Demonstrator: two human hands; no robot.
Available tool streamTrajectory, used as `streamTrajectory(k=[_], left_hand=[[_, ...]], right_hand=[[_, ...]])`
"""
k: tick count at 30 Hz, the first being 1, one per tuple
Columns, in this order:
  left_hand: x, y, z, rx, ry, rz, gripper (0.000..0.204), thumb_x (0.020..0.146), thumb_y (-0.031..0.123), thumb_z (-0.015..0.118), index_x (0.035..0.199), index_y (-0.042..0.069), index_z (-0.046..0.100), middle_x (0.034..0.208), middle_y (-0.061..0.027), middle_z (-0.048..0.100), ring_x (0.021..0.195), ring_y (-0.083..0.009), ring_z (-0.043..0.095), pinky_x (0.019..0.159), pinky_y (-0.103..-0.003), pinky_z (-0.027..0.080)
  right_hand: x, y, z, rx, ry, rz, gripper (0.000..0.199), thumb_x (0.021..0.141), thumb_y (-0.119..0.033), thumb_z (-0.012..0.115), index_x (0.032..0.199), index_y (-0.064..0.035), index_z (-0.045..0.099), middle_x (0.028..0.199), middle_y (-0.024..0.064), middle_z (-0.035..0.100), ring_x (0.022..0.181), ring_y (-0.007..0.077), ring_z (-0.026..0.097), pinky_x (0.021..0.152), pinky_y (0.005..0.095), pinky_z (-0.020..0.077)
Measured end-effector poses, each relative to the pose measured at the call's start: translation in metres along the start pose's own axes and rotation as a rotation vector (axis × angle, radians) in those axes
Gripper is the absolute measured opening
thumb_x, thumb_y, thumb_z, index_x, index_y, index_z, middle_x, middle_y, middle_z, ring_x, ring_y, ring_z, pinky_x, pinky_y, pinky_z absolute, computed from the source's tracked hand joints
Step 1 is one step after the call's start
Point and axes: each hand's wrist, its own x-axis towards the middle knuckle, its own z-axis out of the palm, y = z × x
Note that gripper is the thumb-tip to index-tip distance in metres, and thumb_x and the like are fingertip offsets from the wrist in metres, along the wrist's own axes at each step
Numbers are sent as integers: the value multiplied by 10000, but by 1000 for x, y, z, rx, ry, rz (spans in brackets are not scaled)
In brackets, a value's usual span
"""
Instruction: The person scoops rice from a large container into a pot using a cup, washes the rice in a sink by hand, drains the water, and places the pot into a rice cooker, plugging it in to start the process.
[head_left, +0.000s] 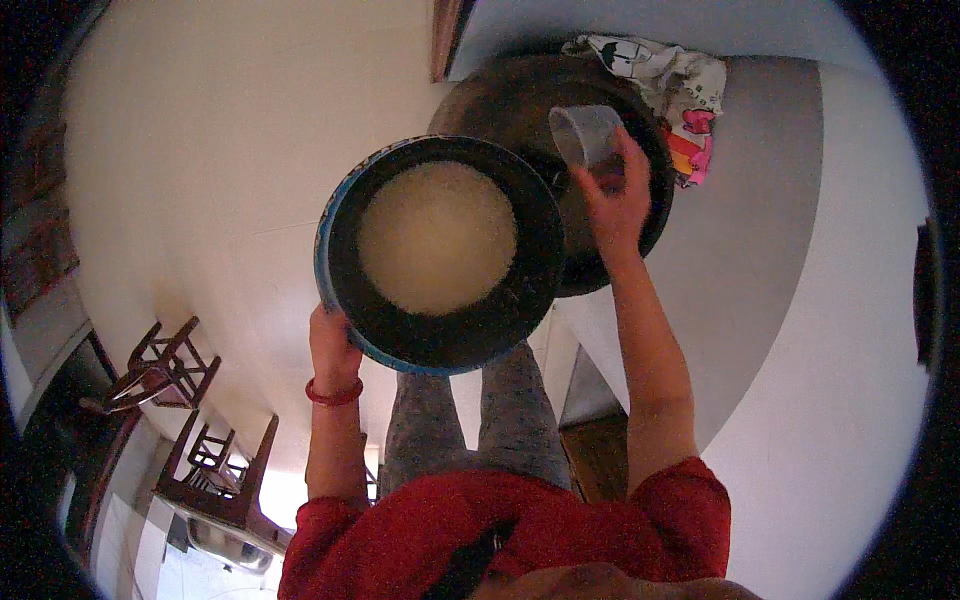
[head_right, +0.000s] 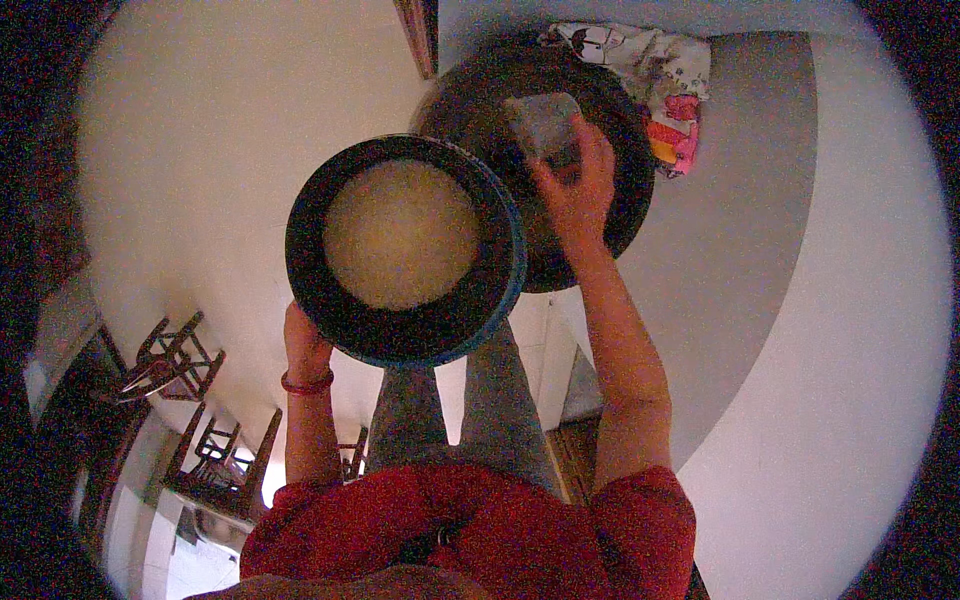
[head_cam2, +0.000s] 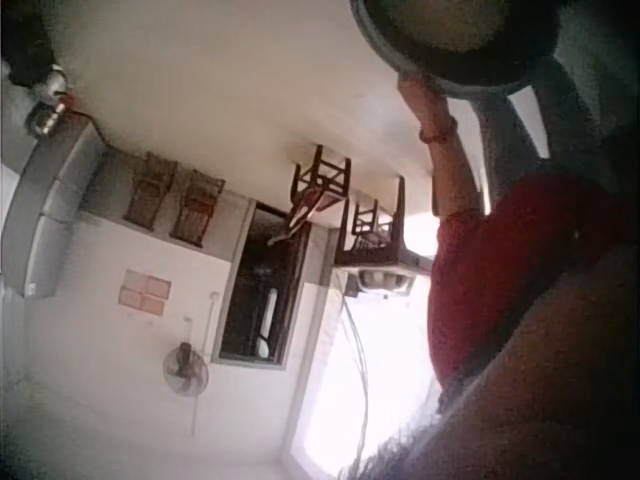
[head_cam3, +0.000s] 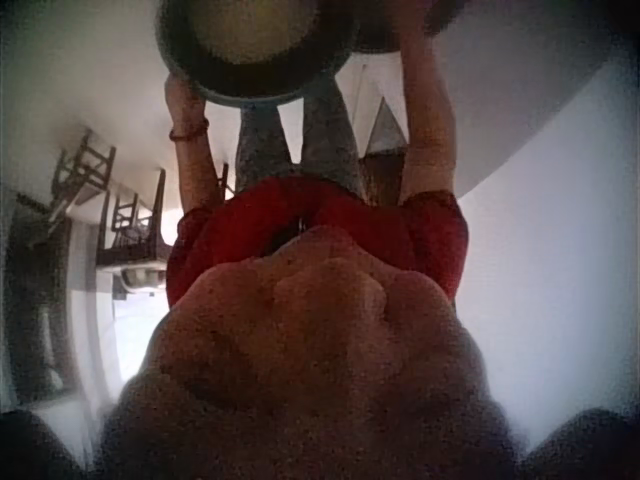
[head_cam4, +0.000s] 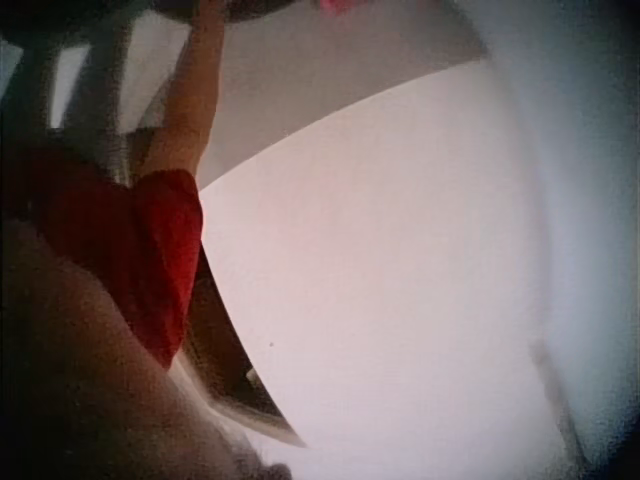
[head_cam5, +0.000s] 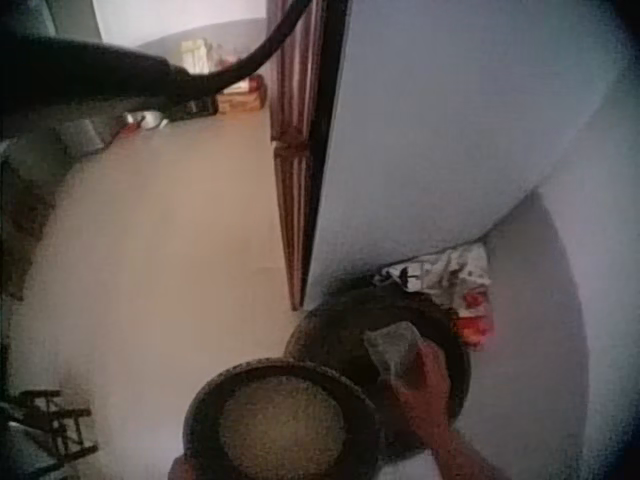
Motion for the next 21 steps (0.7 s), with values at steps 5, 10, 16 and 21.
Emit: streamTrajectory(k=[5,10,16,21], left_hand=[[-1,8,1,64,44,-35,237,800,36,522,1009,-74,539,969,-112,611,822,-193,593,729,-297,486],[-3,9,9,-161,89,2,229,848,68,503,1024,-72,544,962,-102,618,816,-184,593,732,-292,483],[-9,12,12,-72,89,44,232,868,59,468,1045,-74,537,983,-103,610,838,-178,587,734,-297,487],[-9,14,13,-119,102,39,231,863,47,464,1042,-78,538,974,-105,611,829,-183,588,731,-297,486]], right_hand=[[54,210,102,-461,-251,235,680,685,-293,710,1254,-59,420,1278,132,430,1104,317,462,921,390,392],[47,230,195,-728,-539,174,623,721,-292,665,1247,-62,423,1222,126,475,1079,297,472,905,382,394],[32,182,215,-302,-782,207,561,740,-276,640,1225,-72,444,1155,112,511,1026,256,491,859,376,403],[35,158,188,285,-934,576,511,756,-262,618,1207,-81,461,1100,100,541,982,222,506,821,370,411]])
